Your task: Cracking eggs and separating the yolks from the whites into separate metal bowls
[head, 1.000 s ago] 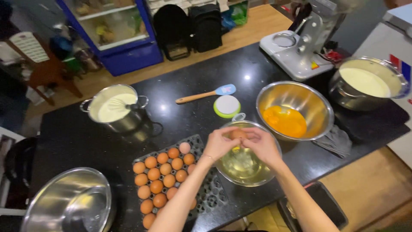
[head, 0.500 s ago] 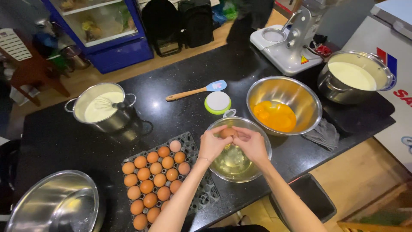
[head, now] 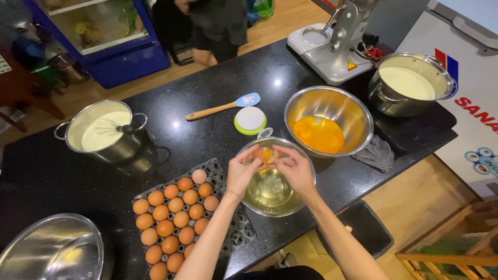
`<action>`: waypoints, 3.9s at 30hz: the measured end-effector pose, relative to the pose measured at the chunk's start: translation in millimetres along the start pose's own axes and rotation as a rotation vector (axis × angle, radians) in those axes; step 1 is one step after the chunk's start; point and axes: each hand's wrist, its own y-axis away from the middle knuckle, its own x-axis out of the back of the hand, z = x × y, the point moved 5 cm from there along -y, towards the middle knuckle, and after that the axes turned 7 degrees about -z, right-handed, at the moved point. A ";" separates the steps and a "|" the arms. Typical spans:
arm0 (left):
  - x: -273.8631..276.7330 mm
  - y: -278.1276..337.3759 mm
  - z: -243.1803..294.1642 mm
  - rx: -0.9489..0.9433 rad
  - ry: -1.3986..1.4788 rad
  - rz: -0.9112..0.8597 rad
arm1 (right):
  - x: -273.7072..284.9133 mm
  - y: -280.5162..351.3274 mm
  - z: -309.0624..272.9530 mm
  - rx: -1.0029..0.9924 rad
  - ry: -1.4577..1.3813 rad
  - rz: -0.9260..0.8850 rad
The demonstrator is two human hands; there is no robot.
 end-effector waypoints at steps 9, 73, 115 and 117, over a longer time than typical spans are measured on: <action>0.6 -1.3 -15.6 0.161 0.290 -0.032 | 2.5 2.5 -12.1 0.128 -0.107 0.020; -14.8 26.5 26.9 -0.100 -0.313 -0.013 | 12.4 13.3 -35.3 0.146 -0.025 0.099; -30.3 35.7 58.3 -0.629 -0.851 0.025 | 13.7 5.5 -0.9 -0.039 0.011 0.040; -32.0 37.0 60.3 -0.627 -0.844 0.026 | 14.9 5.3 4.5 -0.041 -0.015 0.051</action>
